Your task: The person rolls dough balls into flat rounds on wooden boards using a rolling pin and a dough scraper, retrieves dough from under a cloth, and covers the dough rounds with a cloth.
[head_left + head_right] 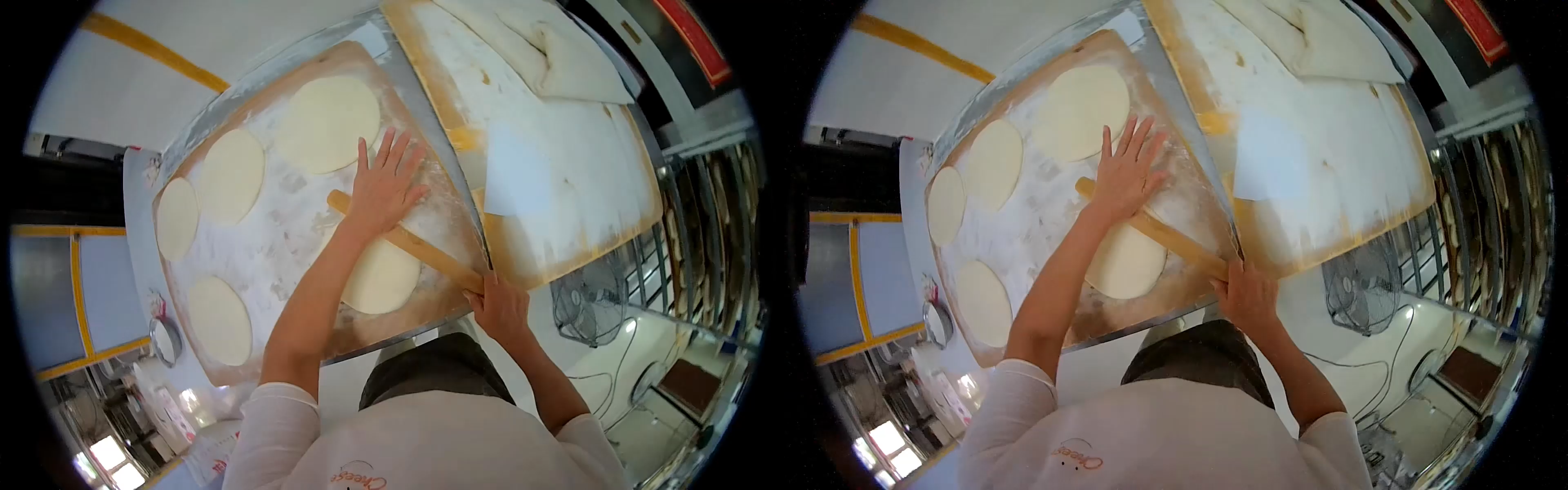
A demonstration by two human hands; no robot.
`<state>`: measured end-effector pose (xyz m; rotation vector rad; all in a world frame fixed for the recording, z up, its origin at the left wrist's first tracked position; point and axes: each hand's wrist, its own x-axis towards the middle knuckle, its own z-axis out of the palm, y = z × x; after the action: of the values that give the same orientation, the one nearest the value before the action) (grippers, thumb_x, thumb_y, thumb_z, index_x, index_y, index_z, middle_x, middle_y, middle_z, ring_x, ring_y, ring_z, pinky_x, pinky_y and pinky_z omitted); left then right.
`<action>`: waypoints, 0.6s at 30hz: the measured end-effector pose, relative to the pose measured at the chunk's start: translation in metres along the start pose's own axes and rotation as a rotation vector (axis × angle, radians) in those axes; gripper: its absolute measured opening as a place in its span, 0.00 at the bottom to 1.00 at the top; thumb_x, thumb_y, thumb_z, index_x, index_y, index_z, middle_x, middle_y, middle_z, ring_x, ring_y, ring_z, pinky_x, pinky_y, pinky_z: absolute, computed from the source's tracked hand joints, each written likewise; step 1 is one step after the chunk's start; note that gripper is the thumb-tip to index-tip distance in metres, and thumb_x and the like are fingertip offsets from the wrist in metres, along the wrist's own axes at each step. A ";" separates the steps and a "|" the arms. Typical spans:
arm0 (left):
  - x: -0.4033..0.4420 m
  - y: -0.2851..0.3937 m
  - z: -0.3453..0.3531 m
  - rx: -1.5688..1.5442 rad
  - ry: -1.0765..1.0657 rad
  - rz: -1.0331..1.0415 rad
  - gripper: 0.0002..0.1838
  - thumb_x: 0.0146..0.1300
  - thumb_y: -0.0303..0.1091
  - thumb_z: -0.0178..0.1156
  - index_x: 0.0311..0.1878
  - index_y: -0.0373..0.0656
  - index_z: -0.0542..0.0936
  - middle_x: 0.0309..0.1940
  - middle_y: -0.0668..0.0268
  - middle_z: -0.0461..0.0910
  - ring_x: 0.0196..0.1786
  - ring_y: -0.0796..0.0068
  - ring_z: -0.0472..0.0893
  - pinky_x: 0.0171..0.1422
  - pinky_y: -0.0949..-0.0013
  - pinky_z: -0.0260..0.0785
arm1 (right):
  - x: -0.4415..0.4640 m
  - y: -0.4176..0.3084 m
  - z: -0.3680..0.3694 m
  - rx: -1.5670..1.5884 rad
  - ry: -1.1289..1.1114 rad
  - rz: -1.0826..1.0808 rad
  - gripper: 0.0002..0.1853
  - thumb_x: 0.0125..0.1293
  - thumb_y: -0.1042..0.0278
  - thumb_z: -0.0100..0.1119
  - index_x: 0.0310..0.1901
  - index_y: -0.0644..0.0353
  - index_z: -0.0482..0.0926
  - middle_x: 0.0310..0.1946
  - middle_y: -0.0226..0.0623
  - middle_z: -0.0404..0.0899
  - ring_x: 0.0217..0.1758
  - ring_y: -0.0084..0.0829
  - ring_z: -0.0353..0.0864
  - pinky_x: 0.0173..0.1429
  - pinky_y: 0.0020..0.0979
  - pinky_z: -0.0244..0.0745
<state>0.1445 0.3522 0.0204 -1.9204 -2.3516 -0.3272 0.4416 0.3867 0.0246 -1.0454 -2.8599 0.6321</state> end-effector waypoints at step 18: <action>-0.179 -0.013 -0.040 0.059 -0.203 -0.035 0.36 0.67 0.55 0.49 0.73 0.44 0.61 0.74 0.55 0.57 0.78 0.50 0.51 0.76 0.33 0.31 | -0.100 -0.085 0.073 0.373 -0.121 0.010 0.18 0.56 0.54 0.68 0.38 0.58 0.74 0.29 0.41 0.81 0.30 0.46 0.82 0.32 0.46 0.74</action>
<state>0.1657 0.1695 0.0219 -1.9719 -2.4891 -0.0661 0.4548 0.2384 0.0012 -0.9888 -2.6760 1.2091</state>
